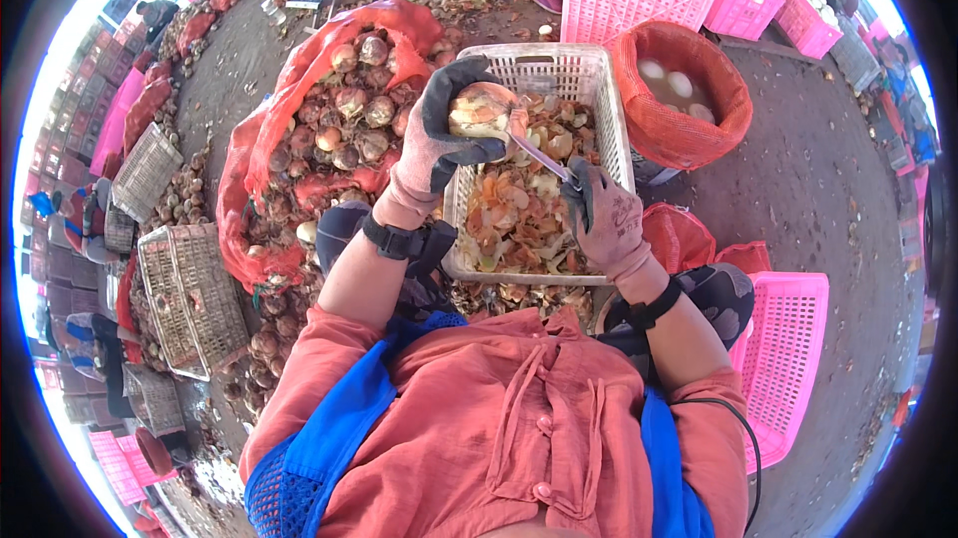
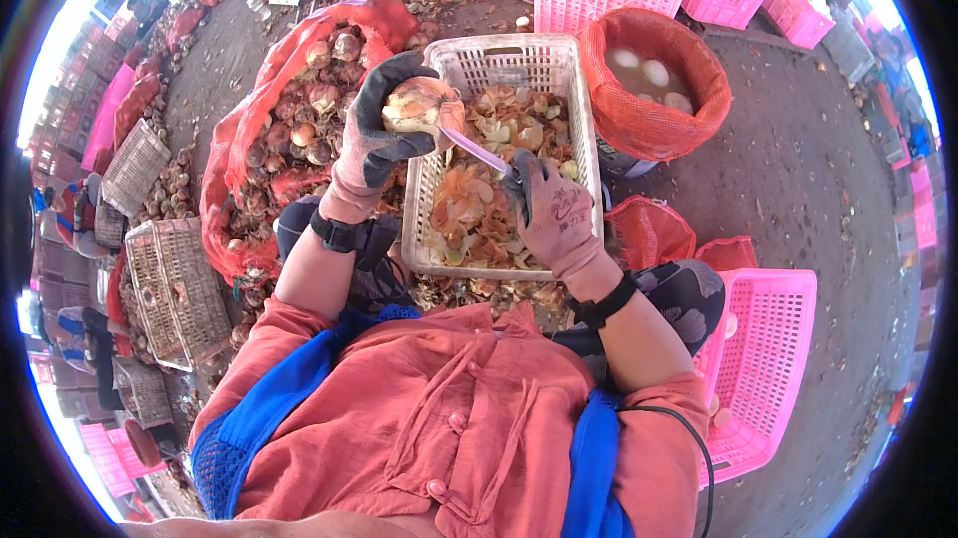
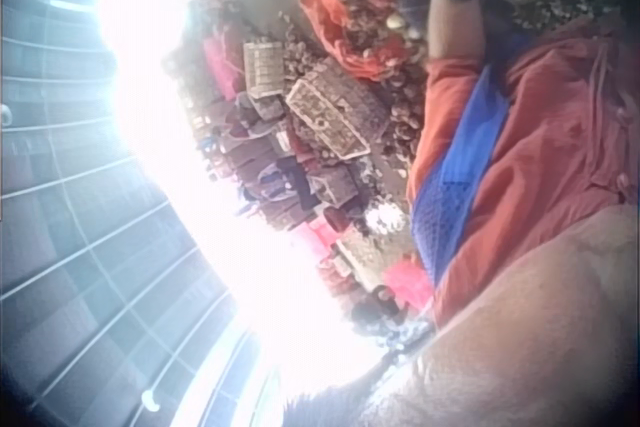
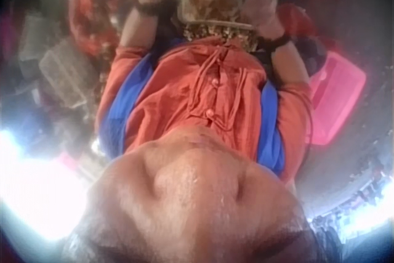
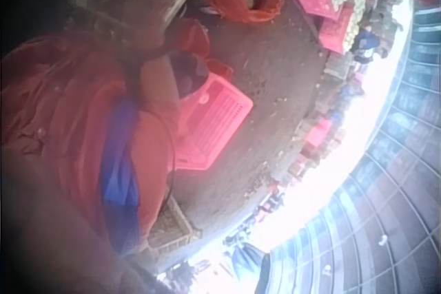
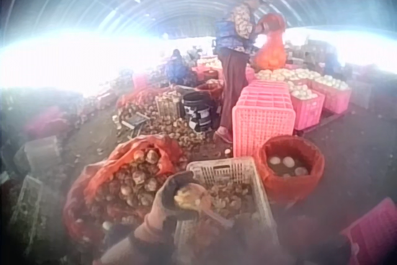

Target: The person peels onions using a knife, placing the peeled onions into a basket and the skins into a separate crate.

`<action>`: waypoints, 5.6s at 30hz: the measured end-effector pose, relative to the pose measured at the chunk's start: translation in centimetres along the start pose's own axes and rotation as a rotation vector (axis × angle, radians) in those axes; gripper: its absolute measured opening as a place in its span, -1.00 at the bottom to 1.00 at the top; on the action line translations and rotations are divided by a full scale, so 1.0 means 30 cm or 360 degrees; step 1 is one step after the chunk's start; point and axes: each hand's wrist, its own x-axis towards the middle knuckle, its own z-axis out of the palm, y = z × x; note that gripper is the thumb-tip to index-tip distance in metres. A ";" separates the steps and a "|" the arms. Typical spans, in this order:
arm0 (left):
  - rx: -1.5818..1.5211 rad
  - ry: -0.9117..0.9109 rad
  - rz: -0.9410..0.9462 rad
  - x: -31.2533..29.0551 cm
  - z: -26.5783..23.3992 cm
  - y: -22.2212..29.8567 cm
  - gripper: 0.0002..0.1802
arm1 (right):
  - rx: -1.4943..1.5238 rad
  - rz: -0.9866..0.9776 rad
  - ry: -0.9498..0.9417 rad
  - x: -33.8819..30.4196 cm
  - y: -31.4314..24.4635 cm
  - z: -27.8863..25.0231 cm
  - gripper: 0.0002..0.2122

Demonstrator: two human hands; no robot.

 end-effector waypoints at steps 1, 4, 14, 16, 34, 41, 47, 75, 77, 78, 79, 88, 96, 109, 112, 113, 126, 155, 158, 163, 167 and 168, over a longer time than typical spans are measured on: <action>0.0115 -0.0018 0.0039 -0.003 -0.007 -0.009 -0.11 | -0.0055 -0.0014 -0.0031 0.004 0.012 0.000 -0.62; -0.0481 -0.0178 -0.0392 -0.007 -0.045 -0.034 -0.22 | -0.0116 -0.0057 -0.0054 0.001 0.055 0.025 -0.63; -0.0582 0.0037 -0.0329 -0.081 -0.020 -0.096 -0.43 | 0.0041 0.0142 -0.0149 -0.014 0.003 0.009 -0.68; 0.0000 0.0232 -0.0153 -0.092 0.020 -0.105 -0.29 | -0.0002 0.0097 -0.0163 -0.024 0.026 0.038 -0.67; -0.0666 -0.0051 -0.0334 -0.103 -0.061 -0.095 -0.22 | -0.0120 0.0094 -0.0334 -0.022 -0.024 0.028 -0.61; -0.0029 -0.0009 -0.0200 -0.070 -0.021 -0.001 -0.42 | 0.1685 0.1032 -0.0796 -0.018 0.003 0.038 -0.68; -0.0985 -0.0039 -0.0529 -0.050 -0.009 -0.086 -0.58 | 0.2106 0.1230 -0.0822 0.024 -0.012 -0.027 -0.60; -0.0729 0.0062 -0.0754 -0.046 0.072 -0.153 -0.53 | 0.2309 0.1085 -0.0284 0.136 -0.016 0.005 -0.79; -0.0892 -0.0018 -0.0653 -0.054 0.054 -0.151 -0.50 | 0.2362 0.1201 -0.0220 0.138 -0.031 0.012 -0.84; -0.0889 -0.0010 -0.0652 -0.056 0.035 -0.180 -0.50 | 0.2366 0.1201 -0.0229 0.139 -0.028 0.014 -0.84; -0.1080 0.0032 -0.0666 -0.055 0.011 -0.232 -0.49 | 0.2329 0.1290 -0.0149 0.139 -0.020 0.008 -0.86; -0.1386 -0.0033 -0.0592 -0.072 -0.058 -0.125 -0.34 | 0.2105 0.1699 0.0204 0.079 0.124 0.027 -0.87; -0.1053 0.0115 -0.0544 -0.058 -0.033 -0.108 -0.43 | 0.0943 0.0378 -0.0030 0.064 0.041 0.093 -0.45; -0.1011 0.0043 -0.0689 -0.081 -0.017 -0.147 -0.48 | 0.0078 0.0545 -0.0360 0.060 0.187 0.167 -0.44; -0.0974 0.0017 -0.0619 -0.092 -0.046 -0.121 -0.46 | 0.1335 0.1399 -0.0728 0.043 0.235 0.195 -0.54; -0.0984 0.0074 -0.0633 -0.095 -0.048 -0.112 -0.47 | 0.1542 0.1468 -0.0694 0.057 0.178 0.156 -0.55; -0.0508 0.0200 -0.0617 -0.102 0.001 -0.153 -0.57 | -0.0314 0.0099 -0.0215 0.063 -0.088 0.069 -0.47; -0.0043 -0.0181 -0.0685 -0.161 0.021 -0.096 -0.43 | 0.2312 0.1141 -0.0541 0.088 0.088 0.129 -0.78; -0.0577 -0.0144 -0.0780 -0.136 0.019 -0.072 -0.44 | 0.2669 0.1366 -0.0576 0.088 0.103 0.089 -0.81; -0.0684 -0.0091 -0.0549 -0.106 -0.008 -0.019 -0.36 | 0.1847 0.1891 -0.0675 0.032 0.189 0.208 -0.81; -0.0715 0.0049 -0.0564 -0.097 -0.040 -0.059 -0.40 | 0.1503 0.1739 -0.0837 0.007 0.228 0.305 -0.85; -0.0715 0.0066 -0.0563 -0.097 -0.042 -0.068 -0.40 | 0.1501 0.1737 -0.0855 0.003 0.217 0.298 -0.85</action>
